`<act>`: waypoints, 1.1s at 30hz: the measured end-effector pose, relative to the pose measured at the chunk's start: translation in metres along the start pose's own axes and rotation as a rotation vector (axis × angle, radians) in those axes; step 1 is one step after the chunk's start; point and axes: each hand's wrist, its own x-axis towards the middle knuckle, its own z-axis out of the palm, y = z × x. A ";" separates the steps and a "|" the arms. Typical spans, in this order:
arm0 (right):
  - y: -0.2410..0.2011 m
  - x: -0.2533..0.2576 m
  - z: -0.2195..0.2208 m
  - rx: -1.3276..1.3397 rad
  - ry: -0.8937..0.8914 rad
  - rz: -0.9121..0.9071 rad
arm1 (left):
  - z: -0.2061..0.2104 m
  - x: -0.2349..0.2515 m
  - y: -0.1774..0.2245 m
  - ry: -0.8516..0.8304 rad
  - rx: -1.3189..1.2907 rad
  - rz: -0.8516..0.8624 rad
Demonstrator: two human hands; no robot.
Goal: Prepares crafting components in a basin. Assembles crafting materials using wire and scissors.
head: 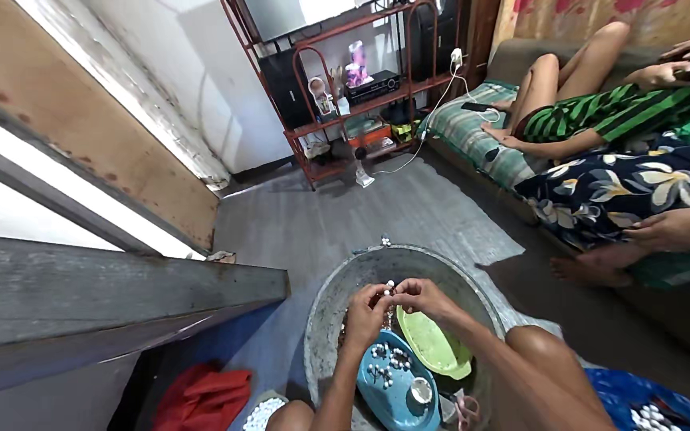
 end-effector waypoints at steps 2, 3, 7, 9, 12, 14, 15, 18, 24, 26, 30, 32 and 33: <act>-0.001 -0.002 0.000 -0.011 0.015 -0.003 | 0.001 0.000 -0.002 -0.011 0.055 0.034; -0.001 -0.002 -0.001 -0.016 0.019 -0.009 | 0.001 -0.001 -0.002 -0.017 0.054 0.044; 0.000 -0.003 -0.001 -0.033 0.023 -0.045 | 0.003 -0.001 0.000 -0.014 -0.027 -0.058; -0.002 -0.003 0.000 -0.045 0.030 -0.050 | 0.002 0.001 0.004 -0.007 -0.090 -0.116; -0.003 -0.001 0.003 -0.048 0.042 -0.061 | -0.001 0.003 0.009 -0.009 -0.122 -0.150; -0.002 0.001 0.003 -0.047 0.043 -0.062 | -0.003 0.003 0.009 -0.012 -0.133 -0.168; -0.002 0.001 0.003 -0.048 0.043 -0.055 | -0.004 0.004 0.009 -0.014 -0.140 -0.174; -0.002 0.001 0.003 -0.044 0.040 -0.039 | -0.005 0.003 0.009 -0.020 -0.149 -0.196; -0.004 -0.002 0.003 -0.053 0.029 -0.042 | -0.006 0.003 0.011 -0.033 -0.230 -0.232; -0.003 -0.002 0.002 -0.046 0.025 -0.043 | -0.007 0.003 0.011 -0.036 -0.241 -0.238; -0.004 -0.002 0.001 -0.039 0.016 -0.029 | -0.007 0.002 0.012 -0.038 -0.259 -0.270; -0.004 -0.002 0.001 -0.043 0.015 -0.017 | -0.007 0.002 0.012 -0.036 -0.264 -0.283; -0.005 -0.002 0.001 -0.047 0.016 -0.011 | -0.007 0.002 0.012 -0.035 -0.266 -0.286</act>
